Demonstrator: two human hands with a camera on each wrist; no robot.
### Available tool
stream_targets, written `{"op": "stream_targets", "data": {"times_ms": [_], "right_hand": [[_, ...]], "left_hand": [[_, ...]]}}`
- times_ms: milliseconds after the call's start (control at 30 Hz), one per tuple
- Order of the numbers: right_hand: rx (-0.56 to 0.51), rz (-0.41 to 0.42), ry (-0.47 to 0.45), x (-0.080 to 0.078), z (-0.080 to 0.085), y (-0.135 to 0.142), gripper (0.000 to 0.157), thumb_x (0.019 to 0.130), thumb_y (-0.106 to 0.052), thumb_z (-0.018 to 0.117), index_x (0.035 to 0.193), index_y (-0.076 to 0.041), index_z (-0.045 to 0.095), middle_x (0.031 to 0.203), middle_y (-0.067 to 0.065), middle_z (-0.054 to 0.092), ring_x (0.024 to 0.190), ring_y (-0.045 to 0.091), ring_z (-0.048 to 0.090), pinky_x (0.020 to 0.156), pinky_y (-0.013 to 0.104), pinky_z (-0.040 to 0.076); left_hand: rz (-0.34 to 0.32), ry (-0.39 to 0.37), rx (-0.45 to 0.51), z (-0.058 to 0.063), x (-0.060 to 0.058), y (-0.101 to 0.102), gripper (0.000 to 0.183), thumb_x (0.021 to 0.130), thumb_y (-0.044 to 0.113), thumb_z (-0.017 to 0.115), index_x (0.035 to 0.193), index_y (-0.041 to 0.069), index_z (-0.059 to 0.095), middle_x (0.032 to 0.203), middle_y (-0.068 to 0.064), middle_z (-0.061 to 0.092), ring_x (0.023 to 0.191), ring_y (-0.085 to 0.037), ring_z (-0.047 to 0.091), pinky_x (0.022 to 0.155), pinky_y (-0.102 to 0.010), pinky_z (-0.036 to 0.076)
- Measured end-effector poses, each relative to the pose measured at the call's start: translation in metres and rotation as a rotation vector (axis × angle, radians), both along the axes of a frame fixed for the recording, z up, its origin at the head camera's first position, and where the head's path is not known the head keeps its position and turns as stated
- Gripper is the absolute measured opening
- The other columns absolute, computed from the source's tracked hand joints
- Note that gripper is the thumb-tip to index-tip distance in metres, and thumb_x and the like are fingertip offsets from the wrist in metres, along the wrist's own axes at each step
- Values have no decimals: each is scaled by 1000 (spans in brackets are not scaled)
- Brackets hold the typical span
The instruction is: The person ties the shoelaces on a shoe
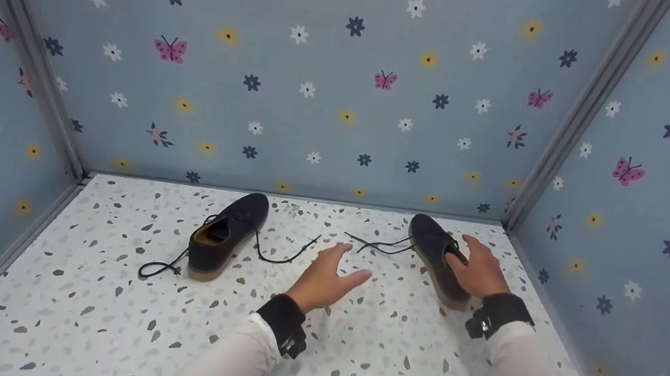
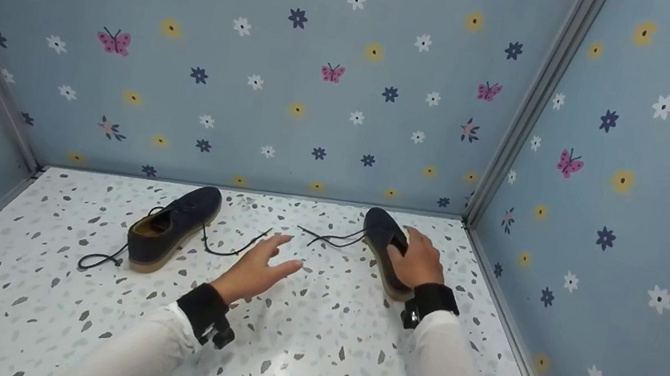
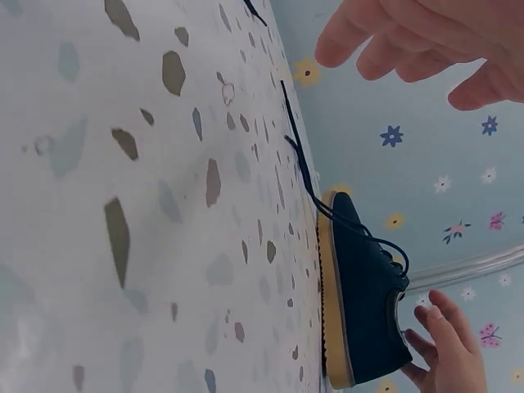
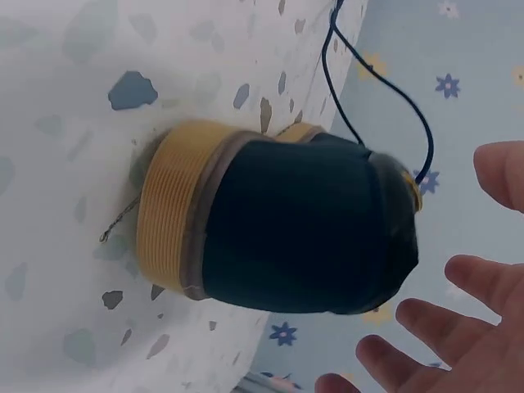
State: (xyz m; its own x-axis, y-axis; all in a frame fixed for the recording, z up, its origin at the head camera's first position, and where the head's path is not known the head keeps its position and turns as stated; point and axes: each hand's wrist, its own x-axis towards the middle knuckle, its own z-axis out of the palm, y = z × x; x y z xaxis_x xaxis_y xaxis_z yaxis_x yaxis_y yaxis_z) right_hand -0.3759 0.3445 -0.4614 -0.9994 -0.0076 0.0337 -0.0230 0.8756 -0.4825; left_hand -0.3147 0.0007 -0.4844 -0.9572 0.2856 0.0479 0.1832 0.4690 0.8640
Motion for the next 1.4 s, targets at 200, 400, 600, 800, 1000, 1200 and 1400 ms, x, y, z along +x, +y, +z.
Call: {"op": "stream_targets", "data": {"times_ms": [200, 400, 600, 800, 1000, 1200, 1400], "right_hand": [[-21, -28, -90, -11, -3, 11, 71, 108, -39, 49, 163, -1, 24, 163, 31, 35, 148, 51, 39, 119, 65, 36], [-57, -41, -162, -20, -7, 14, 69, 108, -36, 47, 163, -3, 23, 159, 34, 39, 144, 51, 44, 117, 64, 40], [-134, -71, -218, -33, -16, 18, 70, 106, -33, 47, 164, -3, 23, 156, 32, 46, 141, 47, 51, 117, 60, 42], [-170, -89, -211, -37, -19, 28, 65, 103, -29, 53, 157, 5, 37, 155, 33, 47, 139, 46, 54, 114, 55, 47], [-197, -122, -192, -37, -20, 31, 53, 99, -22, 57, 146, 4, 56, 139, 28, 64, 120, 39, 68, 98, 48, 59], [-144, -133, -106, -39, -24, 25, 48, 96, -21, 57, 136, 2, 66, 136, 25, 67, 121, 41, 68, 106, 52, 54], [-262, -140, -105, -35, -22, 17, 47, 96, -17, 56, 137, 5, 64, 132, 28, 68, 116, 40, 71, 92, 45, 62]], "left_hand": [[-12, -106, 107, -3, -9, 13, 64, 102, 51, 60, 152, 13, 47, 156, -14, 51, 144, -35, 50, 117, -52, 45], [20, -109, 52, -5, -18, 26, 57, 101, 48, 61, 142, 9, 55, 144, -15, 60, 133, -31, 59, 111, -50, 48], [68, -92, -22, -7, -22, 36, 54, 98, 44, 64, 137, 7, 57, 138, -17, 64, 124, -31, 64, 106, -48, 52], [112, -107, -51, -8, -27, 48, 53, 98, 39, 65, 137, 4, 58, 124, -12, 70, 108, -24, 69, 97, -43, 55], [135, -183, 18, -8, -35, 57, 51, 98, 36, 66, 137, 4, 58, 107, -7, 73, 89, -16, 70, 83, -34, 57], [139, -208, 57, -6, -39, 68, 53, 97, 36, 67, 139, 4, 58, 118, -10, 72, 89, -18, 73, 85, -35, 58], [148, -178, 60, 0, -33, 73, 56, 98, 40, 64, 140, 4, 58, 131, -15, 69, 111, -25, 70, 101, -43, 55]]}}
